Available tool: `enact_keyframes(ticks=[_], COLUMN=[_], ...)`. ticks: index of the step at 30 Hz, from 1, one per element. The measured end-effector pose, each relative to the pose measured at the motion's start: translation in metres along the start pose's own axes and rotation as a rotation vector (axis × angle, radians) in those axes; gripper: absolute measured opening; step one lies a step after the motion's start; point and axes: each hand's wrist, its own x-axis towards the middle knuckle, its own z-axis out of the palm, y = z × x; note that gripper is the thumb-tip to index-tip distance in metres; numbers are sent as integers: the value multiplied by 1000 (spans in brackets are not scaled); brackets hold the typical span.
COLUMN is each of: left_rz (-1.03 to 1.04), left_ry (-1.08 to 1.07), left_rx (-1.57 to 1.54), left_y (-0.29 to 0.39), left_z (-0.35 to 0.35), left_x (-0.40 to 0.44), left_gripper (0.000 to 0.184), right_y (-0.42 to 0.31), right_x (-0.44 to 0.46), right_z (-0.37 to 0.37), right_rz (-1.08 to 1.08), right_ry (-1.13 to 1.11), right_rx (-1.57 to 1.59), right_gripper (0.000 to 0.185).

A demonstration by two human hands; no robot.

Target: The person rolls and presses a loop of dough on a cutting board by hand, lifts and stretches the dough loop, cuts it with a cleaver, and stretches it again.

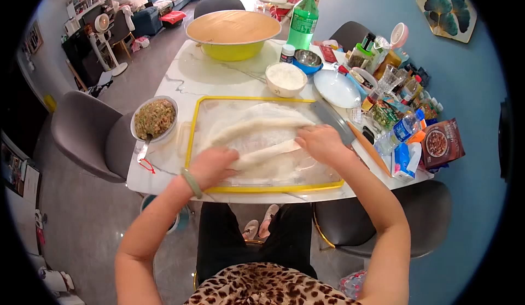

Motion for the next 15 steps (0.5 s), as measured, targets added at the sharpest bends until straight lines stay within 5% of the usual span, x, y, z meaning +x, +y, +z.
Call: enact_keyframes(ticks=[2,6,8,9,15], left_rz=[-55,-14,8,26,-124], left_ry=[-24,86,166,253,221], left_rx=[18,69,76,84,100], left_y=[-2,28,56,62,20], left_z=[-13,5,29,39,46], left_x=[-8,-6,2,8,64], left_gripper=[36,47,51,55,68], right_y=[-12,-60,-87,-92,-65], right_x=[-16,-25,-13,-5,57], right_z=[-22,-13,7,22,37], right_rz=[209,207,-41,-84,78], right_ry=[-150,-135,337,400,309], right_rx=[37,25,265,310,328], right_gripper=[20,21,25,29,38])
